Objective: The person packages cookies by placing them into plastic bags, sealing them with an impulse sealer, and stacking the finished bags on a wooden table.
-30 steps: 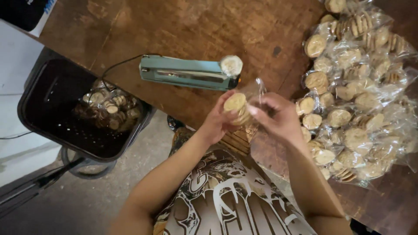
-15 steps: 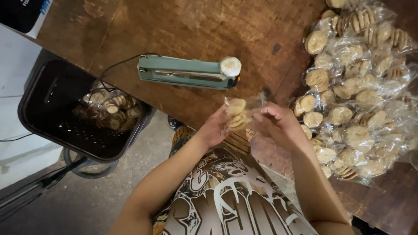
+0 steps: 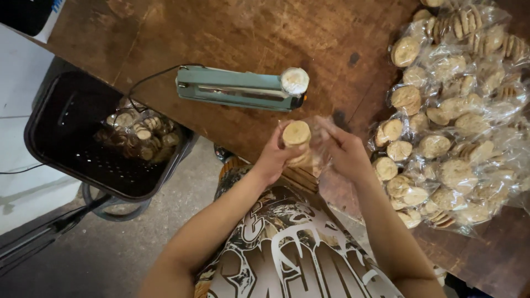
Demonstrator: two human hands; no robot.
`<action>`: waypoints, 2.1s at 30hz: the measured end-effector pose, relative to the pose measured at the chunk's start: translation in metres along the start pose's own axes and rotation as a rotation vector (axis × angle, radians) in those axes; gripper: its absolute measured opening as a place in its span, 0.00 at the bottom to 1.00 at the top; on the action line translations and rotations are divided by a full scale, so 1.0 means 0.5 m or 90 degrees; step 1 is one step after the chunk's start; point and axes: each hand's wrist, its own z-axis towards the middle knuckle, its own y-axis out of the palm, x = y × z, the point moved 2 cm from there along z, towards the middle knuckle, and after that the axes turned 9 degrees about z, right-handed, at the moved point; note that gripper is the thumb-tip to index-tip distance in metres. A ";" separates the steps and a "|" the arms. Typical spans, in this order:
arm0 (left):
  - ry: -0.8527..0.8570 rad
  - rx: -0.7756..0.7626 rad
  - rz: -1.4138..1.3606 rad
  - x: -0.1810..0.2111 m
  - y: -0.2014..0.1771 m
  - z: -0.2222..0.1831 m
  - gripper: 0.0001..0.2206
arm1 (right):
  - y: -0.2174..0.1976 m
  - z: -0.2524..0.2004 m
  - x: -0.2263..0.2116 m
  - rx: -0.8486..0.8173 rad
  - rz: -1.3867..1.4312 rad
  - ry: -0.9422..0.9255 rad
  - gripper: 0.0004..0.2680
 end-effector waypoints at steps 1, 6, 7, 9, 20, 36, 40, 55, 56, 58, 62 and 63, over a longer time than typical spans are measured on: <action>0.002 -0.001 0.004 -0.003 0.000 -0.001 0.40 | 0.001 -0.001 -0.008 -0.004 -0.029 -0.066 0.15; -0.001 -0.013 0.008 -0.006 -0.002 0.009 0.40 | 0.012 0.010 -0.005 -0.038 0.005 0.155 0.16; 0.017 -0.026 0.005 -0.003 0.000 0.009 0.40 | 0.019 0.017 0.006 -0.041 0.033 0.142 0.16; -0.041 0.005 -0.028 0.001 -0.005 0.004 0.39 | 0.037 0.033 0.033 -0.026 0.073 0.118 0.14; 0.079 0.064 0.063 0.005 -0.054 0.030 0.33 | 0.027 0.054 0.055 -0.124 0.113 0.145 0.14; 0.108 0.274 0.217 0.015 -0.105 0.123 0.26 | -0.162 0.261 0.016 -0.129 -0.684 -0.155 0.13; 0.176 0.425 -0.029 0.046 -0.176 0.110 0.30 | -0.192 0.273 -0.049 0.024 -0.394 -0.154 0.15; 0.122 0.409 0.010 0.112 -0.226 0.077 0.19 | 0.165 0.382 -0.055 0.079 -0.469 -0.263 0.09; 0.127 0.401 0.032 0.114 -0.226 0.071 0.18 | 0.165 0.382 -0.046 0.085 -0.457 -0.265 0.09; 0.140 0.385 0.077 0.121 -0.227 0.068 0.16 | 0.161 0.386 -0.033 0.100 -0.432 -0.270 0.10; 0.127 0.421 0.073 0.116 -0.226 0.066 0.20 | 0.160 0.392 -0.021 0.103 -0.430 -0.285 0.11; 0.130 0.421 0.062 0.114 -0.226 0.067 0.21 | 0.160 0.395 -0.019 0.097 -0.431 -0.271 0.11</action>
